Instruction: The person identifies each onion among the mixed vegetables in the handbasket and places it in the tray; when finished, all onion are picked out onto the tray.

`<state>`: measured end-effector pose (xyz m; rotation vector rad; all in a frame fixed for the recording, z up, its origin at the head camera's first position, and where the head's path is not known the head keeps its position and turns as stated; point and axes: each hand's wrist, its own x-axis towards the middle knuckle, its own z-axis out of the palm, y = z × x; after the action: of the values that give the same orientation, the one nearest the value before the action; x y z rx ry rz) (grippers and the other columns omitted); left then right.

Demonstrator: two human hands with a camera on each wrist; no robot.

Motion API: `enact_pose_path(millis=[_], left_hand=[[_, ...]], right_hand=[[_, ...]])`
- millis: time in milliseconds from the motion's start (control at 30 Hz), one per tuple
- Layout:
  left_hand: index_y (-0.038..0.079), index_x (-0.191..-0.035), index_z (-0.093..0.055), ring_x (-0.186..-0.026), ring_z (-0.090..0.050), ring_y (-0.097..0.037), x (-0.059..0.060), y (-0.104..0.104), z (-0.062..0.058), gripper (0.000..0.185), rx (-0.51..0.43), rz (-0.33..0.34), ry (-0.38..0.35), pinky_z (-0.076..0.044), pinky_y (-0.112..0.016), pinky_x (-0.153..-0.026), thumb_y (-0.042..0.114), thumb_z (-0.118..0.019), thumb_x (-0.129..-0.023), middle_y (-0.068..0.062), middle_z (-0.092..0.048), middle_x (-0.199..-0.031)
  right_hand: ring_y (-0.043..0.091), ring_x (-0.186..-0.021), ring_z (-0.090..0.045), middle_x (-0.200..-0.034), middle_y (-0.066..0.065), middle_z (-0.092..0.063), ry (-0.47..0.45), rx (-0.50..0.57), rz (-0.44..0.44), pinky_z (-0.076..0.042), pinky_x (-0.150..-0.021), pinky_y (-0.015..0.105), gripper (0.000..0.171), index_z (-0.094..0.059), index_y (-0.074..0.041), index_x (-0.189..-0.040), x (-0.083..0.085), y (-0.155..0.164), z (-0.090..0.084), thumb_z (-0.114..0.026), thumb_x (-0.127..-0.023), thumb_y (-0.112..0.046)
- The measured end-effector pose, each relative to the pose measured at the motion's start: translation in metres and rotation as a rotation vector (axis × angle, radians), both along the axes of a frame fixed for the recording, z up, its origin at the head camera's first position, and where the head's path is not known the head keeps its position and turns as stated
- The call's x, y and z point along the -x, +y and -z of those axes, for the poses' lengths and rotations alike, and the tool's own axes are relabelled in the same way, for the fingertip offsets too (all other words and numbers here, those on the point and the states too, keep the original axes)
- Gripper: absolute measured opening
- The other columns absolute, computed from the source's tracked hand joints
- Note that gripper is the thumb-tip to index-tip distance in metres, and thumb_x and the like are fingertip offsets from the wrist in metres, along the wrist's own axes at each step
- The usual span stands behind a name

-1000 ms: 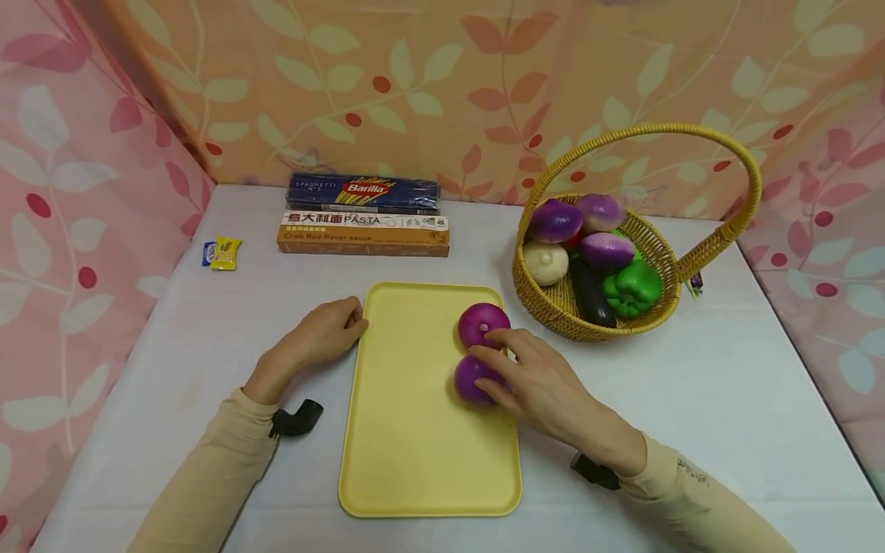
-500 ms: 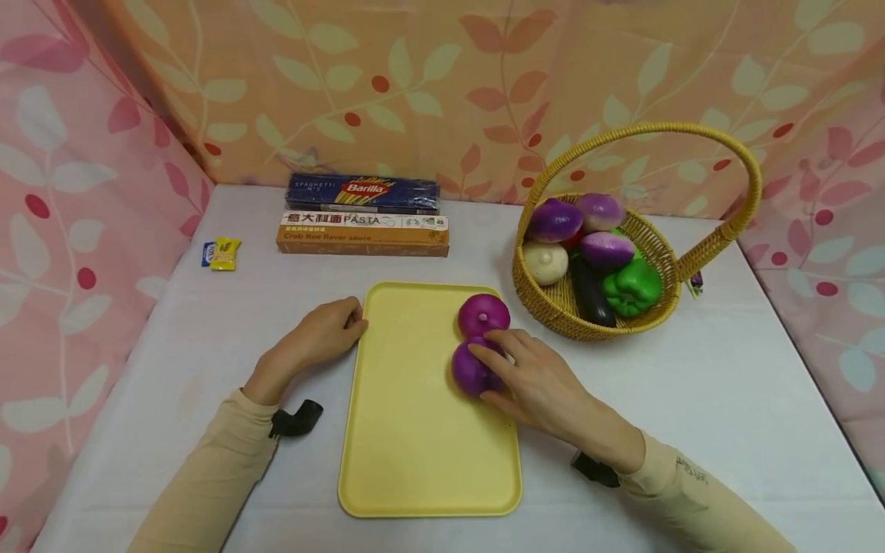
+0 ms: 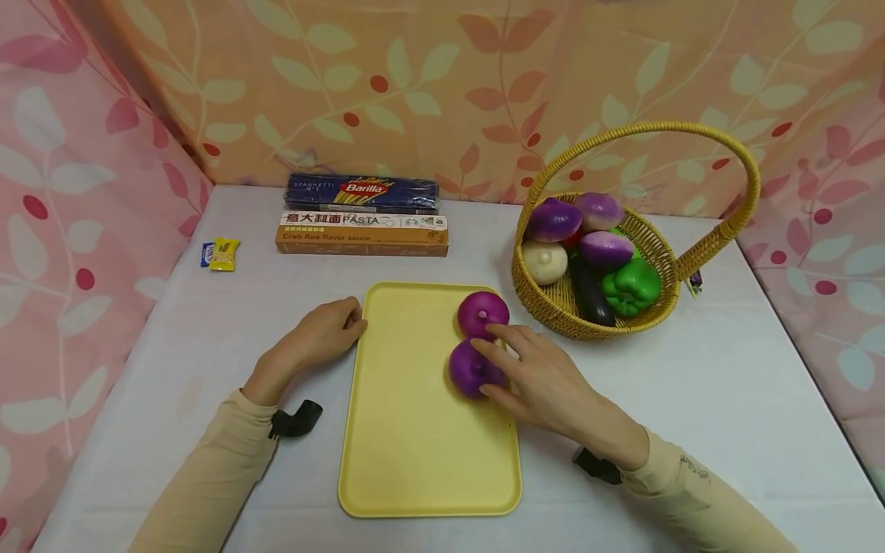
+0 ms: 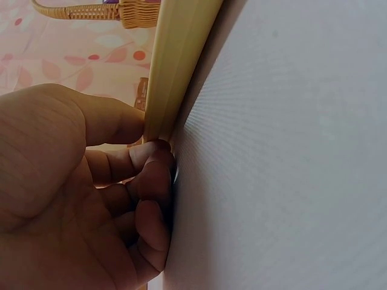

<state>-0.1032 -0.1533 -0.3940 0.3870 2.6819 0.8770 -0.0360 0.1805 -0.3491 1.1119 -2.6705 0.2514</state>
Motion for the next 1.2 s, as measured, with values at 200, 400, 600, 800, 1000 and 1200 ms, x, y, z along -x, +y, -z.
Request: enact_pose_path(millis=[200, 400, 600, 800, 1000, 1200], left_hand=[[0.006, -0.089, -0.055, -0.067, -0.045, -0.016, 0.0, 0.0, 0.0, 0.014, 0.005, 0.004, 0.007, -0.033, -0.028, -0.061, 0.017, -0.054, -0.097, -0.002, -0.047, -0.072], [0.006, -0.09, -0.055, -0.068, -0.046, -0.016, 0.0, -0.001, 0.002, 0.014, 0.003, -0.004, -0.02, -0.035, -0.028, -0.061, 0.017, -0.053, -0.098, -0.003, -0.049, -0.073], [0.006, -0.093, -0.056, -0.07, -0.048, -0.017, 0.001, 0.0, 0.002, 0.015, 0.006, -0.016, -0.053, -0.038, -0.029, -0.062, 0.019, -0.052, -0.098, -0.003, -0.051, -0.075], [0.007, -0.092, -0.056, -0.07, -0.047, -0.017, 0.001, 0.0, 0.003, 0.015, 0.006, -0.017, -0.045, -0.037, -0.029, -0.062, 0.02, -0.052, -0.098, -0.003, -0.051, -0.075], [0.006, -0.092, -0.057, -0.069, -0.048, -0.017, 0.001, 0.001, 0.004, 0.015, 0.003, -0.015, -0.042, -0.038, -0.029, -0.062, 0.02, -0.053, -0.098, -0.003, -0.052, -0.075], [0.007, -0.093, -0.056, -0.069, -0.048, -0.017, 0.001, -0.001, 0.004, 0.015, 0.011, -0.02, -0.043, -0.038, -0.029, -0.062, 0.02, -0.052, -0.098, -0.004, -0.052, -0.075]], right_hand=[[0.037, -0.113, -0.058, -0.127, 0.02, -0.06, 0.09, 0.214, 0.146, -0.047, -0.094, 0.05, 0.051, -0.06, -0.004, -0.127, 0.035, 0.033, -0.016, -0.074, -0.082, -0.022], [0.048, -0.121, -0.049, -0.132, 0.031, -0.052, 0.134, 0.317, 0.464, -0.038, -0.101, 0.06, 0.056, -0.051, 0.001, -0.135, 0.089, 0.083, -0.019, -0.07, -0.085, -0.015], [0.058, -0.117, -0.047, -0.13, 0.04, -0.048, 0.006, 0.156, 0.65, -0.037, -0.094, 0.069, 0.076, -0.031, 0.0, -0.149, 0.11, 0.11, -0.012, -0.068, -0.089, -0.029], [0.058, -0.103, -0.053, -0.117, 0.04, -0.054, -0.045, 0.12, 0.694, -0.041, -0.084, 0.068, 0.068, -0.035, 0.0, -0.146, 0.117, 0.118, -0.008, -0.065, -0.093, -0.029], [0.057, -0.096, -0.051, -0.125, 0.035, -0.041, -0.14, 0.208, 0.765, -0.041, -0.079, 0.068, 0.063, -0.041, -0.011, -0.144, 0.103, 0.117, -0.014, -0.061, -0.093, -0.041], [0.046, -0.101, -0.054, -0.125, 0.028, -0.046, 0.031, 0.382, 0.495, -0.045, -0.085, 0.06, 0.063, -0.049, -0.001, -0.132, 0.079, 0.081, -0.023, -0.077, -0.08, -0.023]])
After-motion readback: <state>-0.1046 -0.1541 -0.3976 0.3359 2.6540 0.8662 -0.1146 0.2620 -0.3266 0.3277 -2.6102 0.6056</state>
